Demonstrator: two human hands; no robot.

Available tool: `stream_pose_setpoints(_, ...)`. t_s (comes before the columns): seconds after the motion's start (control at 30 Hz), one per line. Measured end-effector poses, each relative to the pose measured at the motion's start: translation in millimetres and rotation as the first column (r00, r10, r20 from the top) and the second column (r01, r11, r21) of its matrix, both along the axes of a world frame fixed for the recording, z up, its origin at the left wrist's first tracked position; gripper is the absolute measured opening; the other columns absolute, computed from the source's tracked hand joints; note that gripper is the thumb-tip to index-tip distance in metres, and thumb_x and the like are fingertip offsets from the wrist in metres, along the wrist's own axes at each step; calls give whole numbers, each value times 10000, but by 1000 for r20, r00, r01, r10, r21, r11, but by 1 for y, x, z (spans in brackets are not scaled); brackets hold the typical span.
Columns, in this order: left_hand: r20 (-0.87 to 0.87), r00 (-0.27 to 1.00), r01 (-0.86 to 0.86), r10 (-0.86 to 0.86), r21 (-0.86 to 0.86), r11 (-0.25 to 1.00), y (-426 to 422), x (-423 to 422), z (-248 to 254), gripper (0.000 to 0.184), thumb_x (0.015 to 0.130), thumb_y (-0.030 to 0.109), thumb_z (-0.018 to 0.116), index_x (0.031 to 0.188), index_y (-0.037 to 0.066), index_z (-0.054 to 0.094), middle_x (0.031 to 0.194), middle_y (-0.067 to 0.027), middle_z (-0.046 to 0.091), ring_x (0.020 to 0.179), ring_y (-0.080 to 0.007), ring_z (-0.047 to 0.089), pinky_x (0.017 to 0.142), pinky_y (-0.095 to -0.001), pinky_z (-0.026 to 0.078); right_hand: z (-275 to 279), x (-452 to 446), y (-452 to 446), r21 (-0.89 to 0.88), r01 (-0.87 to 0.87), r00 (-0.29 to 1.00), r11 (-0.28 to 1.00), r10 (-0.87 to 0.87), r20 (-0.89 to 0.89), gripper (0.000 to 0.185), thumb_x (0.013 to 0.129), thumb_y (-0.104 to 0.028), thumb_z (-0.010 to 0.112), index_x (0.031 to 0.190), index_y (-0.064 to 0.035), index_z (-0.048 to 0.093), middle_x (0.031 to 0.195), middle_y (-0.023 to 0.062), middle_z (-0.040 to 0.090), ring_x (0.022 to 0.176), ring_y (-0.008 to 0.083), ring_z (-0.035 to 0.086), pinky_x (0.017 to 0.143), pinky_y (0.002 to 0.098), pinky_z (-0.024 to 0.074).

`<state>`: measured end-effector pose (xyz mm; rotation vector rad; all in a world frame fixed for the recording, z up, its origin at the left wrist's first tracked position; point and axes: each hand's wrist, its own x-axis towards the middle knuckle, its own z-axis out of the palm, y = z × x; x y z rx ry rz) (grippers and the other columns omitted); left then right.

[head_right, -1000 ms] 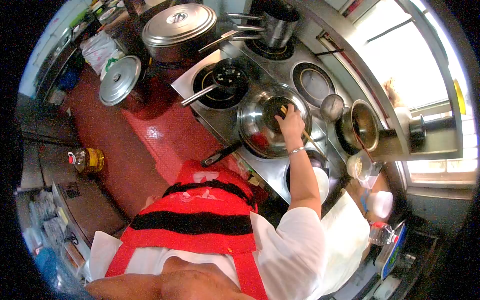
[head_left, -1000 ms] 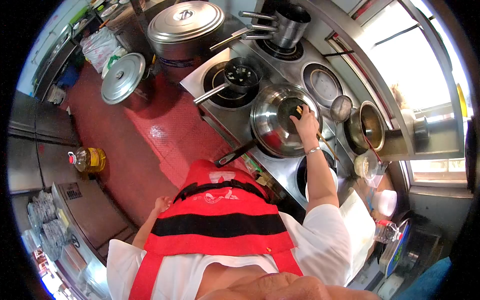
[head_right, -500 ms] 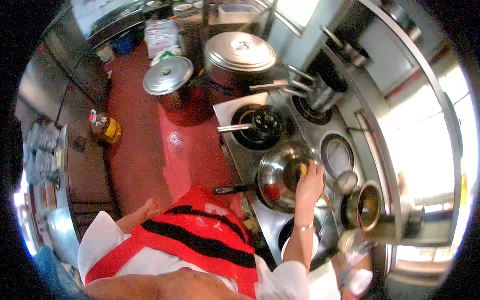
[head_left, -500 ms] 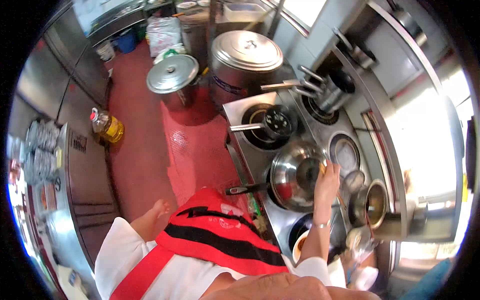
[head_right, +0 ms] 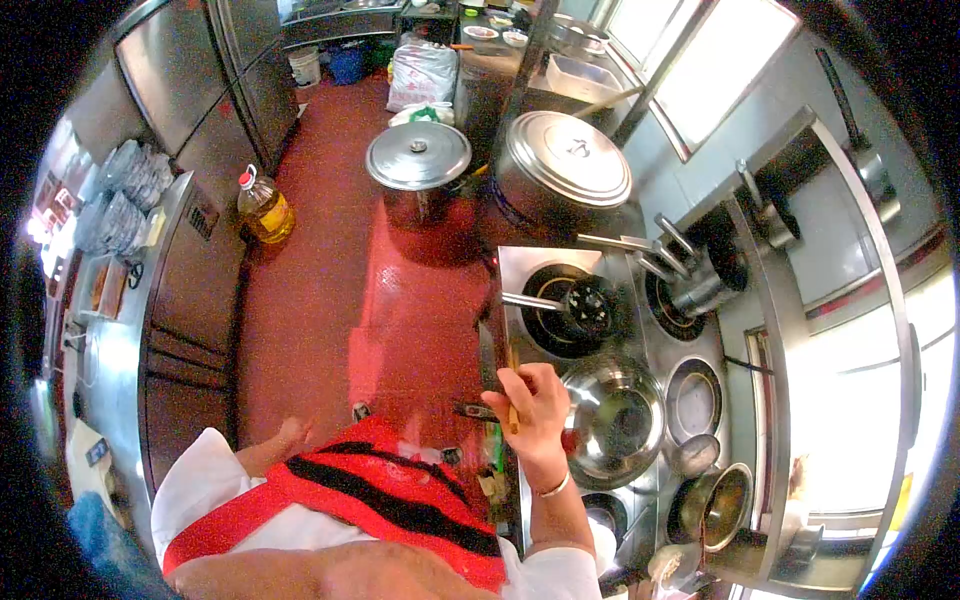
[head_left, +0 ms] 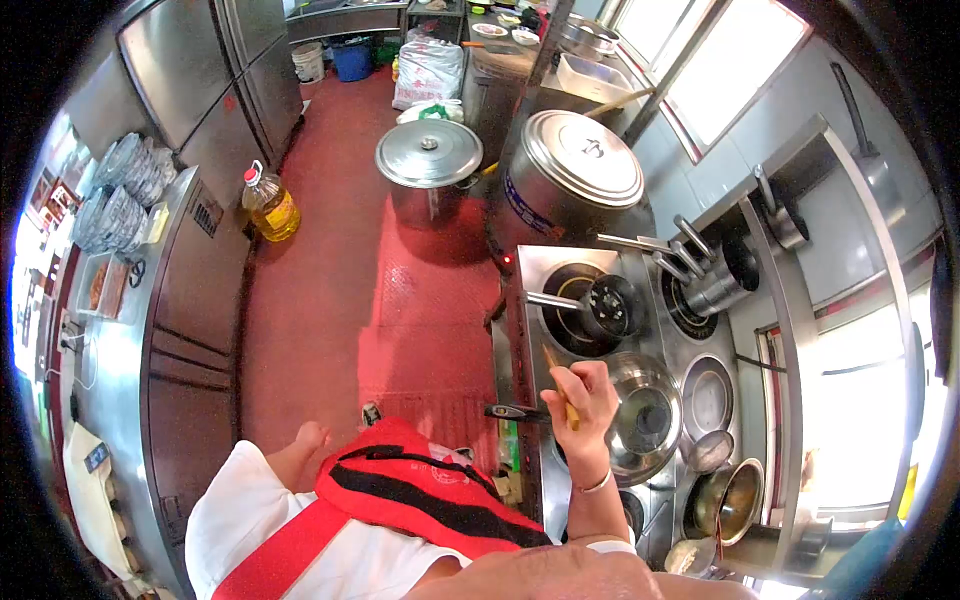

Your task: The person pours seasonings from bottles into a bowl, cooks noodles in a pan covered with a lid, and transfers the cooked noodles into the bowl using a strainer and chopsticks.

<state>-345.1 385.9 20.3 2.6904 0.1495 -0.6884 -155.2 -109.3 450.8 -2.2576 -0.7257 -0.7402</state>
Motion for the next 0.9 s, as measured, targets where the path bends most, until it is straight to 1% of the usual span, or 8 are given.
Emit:
stream_pose_setpoints(0.23,40,994,-103,105,-39,994,62,6,-1,301,854,317,495,767,85,667,726,-161,647,759,-347,640,701,-477,497,-15,23,118,31,-85,986,996,89,-144,150,786,-119,715,861,-75,592,797,104,474,629,283,506,538,357,422)
stream_pose_setpoints(0.4,91,989,-121,117,41,992,101,-8,13,235,826,258,543,870,64,668,812,-167,658,783,-364,632,716,-470,506,-91,67,208,-98,-144,951,985,111,-289,113,850,-111,635,837,-8,590,822,130,489,717,306,532,639,375,447)
stream_pose_setpoints(0.5,-121,979,-151,164,111,982,137,-24,-4,215,814,218,565,911,60,673,880,-165,668,838,-351,635,721,-459,510,-145,93,247,-205,-185,940,961,112,-322,100,844,-98,636,827,-10,592,835,147,504,736,325,544,647,400,458)
stream_pose_setpoints(0.57,-289,760,-638,581,-166,752,150,-36,16,217,812,191,567,943,62,682,977,-178,662,933,-345,630,757,-454,514,-187,116,259,-270,-215,932,939,115,-343,161,882,-175,620,840,-25,579,892,152,495,762,332,551,649,414,484)
stream_pose_setpoints(0.67,-57,549,-836,834,-22,548,157,-67,-1,221,812,166,545,934,47,686,1055,-190,644,1001,-341,618,807,-440,516,-238,142,282,-534,-151,890,832,-120,-439,259,916,-259,564,856,-9,591,958,211,525,775,366,561,682,436,517)
stream_pose_setpoints(0.77,-130,587,-804,799,23,594,168,-98,-33,239,796,151,543,955,57,695,1101,-189,629,1028,-347,608,857,-433,506,-299,168,289,-616,-244,783,749,-223,-581,272,846,-270,619,892,-3,637,853,236,606,802,399,599,713,466,477)
stream_pose_setpoints(0.83,-234,569,-800,788,67,597,169,-114,-62,258,787,144,548,982,58,692,1110,-193,626,1036,-342,607,864,-432,505,-307,167,300,-639,-293,822,711,-154,-548,329,845,-321,606,926,-5,653,866,268,629,834,401,621,739,467,486)
stream_pose_setpoints(0.9,-332,535,-796,777,111,595,163,-127,-99,281,778,137,552,1010,58,689,1120,-196,623,1044,-338,606,872,-431,503,-325,172,309,-623,-406,683,669,-230,-693,392,852,-386,578,944,-13,654,892,281,630,892,391,622,778,466,489)
